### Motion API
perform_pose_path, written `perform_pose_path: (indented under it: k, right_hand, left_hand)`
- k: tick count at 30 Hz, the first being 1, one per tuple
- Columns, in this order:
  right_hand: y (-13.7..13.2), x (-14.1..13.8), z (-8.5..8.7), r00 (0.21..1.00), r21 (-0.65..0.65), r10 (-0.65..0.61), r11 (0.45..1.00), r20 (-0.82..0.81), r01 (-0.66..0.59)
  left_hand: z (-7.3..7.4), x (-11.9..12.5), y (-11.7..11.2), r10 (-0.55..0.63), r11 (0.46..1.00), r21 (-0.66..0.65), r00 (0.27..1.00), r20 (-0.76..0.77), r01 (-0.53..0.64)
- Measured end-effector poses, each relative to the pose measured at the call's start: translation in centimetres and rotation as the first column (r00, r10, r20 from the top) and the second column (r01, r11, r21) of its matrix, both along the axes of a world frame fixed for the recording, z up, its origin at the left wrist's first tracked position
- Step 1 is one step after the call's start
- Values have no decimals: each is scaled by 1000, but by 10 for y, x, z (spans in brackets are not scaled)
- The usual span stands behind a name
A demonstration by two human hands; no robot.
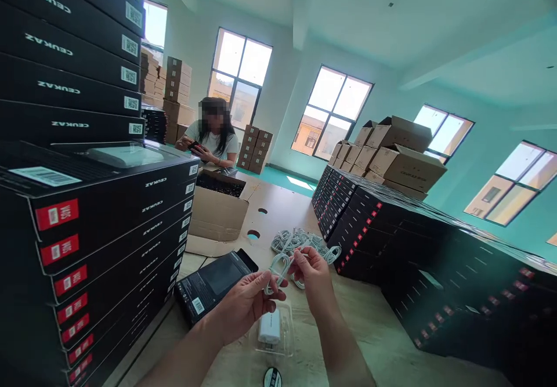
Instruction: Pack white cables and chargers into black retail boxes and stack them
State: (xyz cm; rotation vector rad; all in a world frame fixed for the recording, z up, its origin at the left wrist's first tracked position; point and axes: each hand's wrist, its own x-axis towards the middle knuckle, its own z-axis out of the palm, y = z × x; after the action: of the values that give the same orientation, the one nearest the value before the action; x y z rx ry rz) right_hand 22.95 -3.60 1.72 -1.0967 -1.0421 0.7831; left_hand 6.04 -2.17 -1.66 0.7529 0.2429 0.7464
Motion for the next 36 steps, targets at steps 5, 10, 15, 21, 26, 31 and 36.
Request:
perform_pose_path:
  k: [5,10,15,21,26,31,36]
  right_hand:
    - [-2,6,-1,912,101,-176,984,371,148]
    - [-15,4,7,344,403,-469,881,813,248]
    - [-24,-7,19,-10,303,-306,935,952,186]
    - [-22,-7,14,-92,211,-195,949,977,236]
    - [-18,-4,9,-82,237,-225,951,971,200]
    - [-25,-12,13,-72,358,-351,921,934,154]
    - [-29,-26,10,80,370,-380,921,921,121]
  left_hand:
    - [-4,3,7,189,968,201,964,-185,-151]
    - [-7,7,11,402,838,511,847,-347,-189]
    - [-10,7,7,525,742,650,745,-412,-163]
    - [-10,8,-1,682,556,830,598,-421,-49]
    - [-6,6,-3,705,524,851,545,-455,32]
    - [-1,2,-1,720,520,846,472,-508,117]
    - [0,2,3,723,565,804,360,-590,183]
